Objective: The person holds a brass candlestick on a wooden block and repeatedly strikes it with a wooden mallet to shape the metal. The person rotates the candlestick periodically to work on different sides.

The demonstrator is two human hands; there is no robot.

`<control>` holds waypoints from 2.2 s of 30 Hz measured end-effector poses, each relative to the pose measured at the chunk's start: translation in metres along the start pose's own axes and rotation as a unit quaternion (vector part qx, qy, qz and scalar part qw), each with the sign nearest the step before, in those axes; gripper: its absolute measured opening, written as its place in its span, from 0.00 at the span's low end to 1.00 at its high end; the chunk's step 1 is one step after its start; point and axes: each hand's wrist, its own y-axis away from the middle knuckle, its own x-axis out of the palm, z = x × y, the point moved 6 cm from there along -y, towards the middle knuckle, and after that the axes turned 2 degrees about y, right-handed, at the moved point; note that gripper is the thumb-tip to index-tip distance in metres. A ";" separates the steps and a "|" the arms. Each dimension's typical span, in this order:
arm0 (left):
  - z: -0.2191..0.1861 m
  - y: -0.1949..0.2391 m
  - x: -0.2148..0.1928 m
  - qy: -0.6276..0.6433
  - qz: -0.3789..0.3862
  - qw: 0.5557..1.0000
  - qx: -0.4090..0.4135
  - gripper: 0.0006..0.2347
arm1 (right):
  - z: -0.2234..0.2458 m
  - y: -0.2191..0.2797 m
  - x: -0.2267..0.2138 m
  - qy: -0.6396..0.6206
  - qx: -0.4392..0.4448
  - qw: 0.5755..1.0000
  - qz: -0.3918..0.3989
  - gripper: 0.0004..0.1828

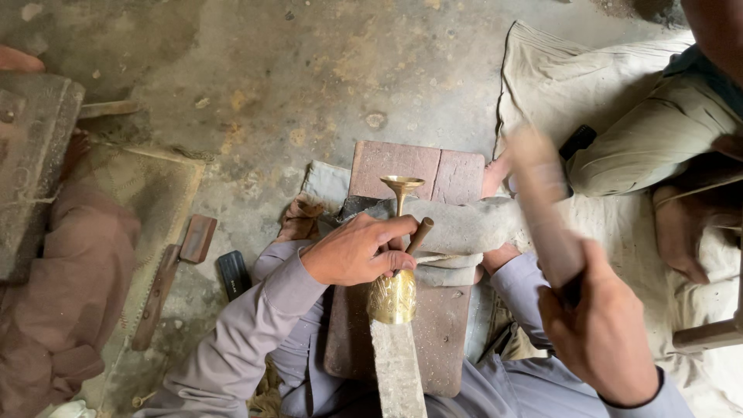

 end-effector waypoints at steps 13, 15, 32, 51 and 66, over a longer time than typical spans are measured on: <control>-0.004 -0.008 0.006 -0.076 0.034 0.995 0.056 0.13 | -0.016 0.024 0.024 -0.062 -0.003 0.998 -0.018 0.29; -0.009 -0.007 0.006 -0.064 0.020 0.995 0.077 0.12 | -0.012 0.021 0.026 0.233 -0.035 0.972 0.015 0.30; -0.006 -0.006 0.004 -0.062 0.031 0.997 -0.022 0.13 | -0.019 0.010 0.024 0.112 -0.028 0.993 0.026 0.34; -0.008 -0.002 0.001 -0.081 -0.020 0.996 0.006 0.15 | -0.013 -0.001 0.026 0.292 -0.055 0.950 0.095 0.25; -0.005 -0.001 0.007 -0.080 0.002 0.996 0.025 0.12 | 0.009 0.022 0.007 0.058 -0.141 0.982 -0.116 0.30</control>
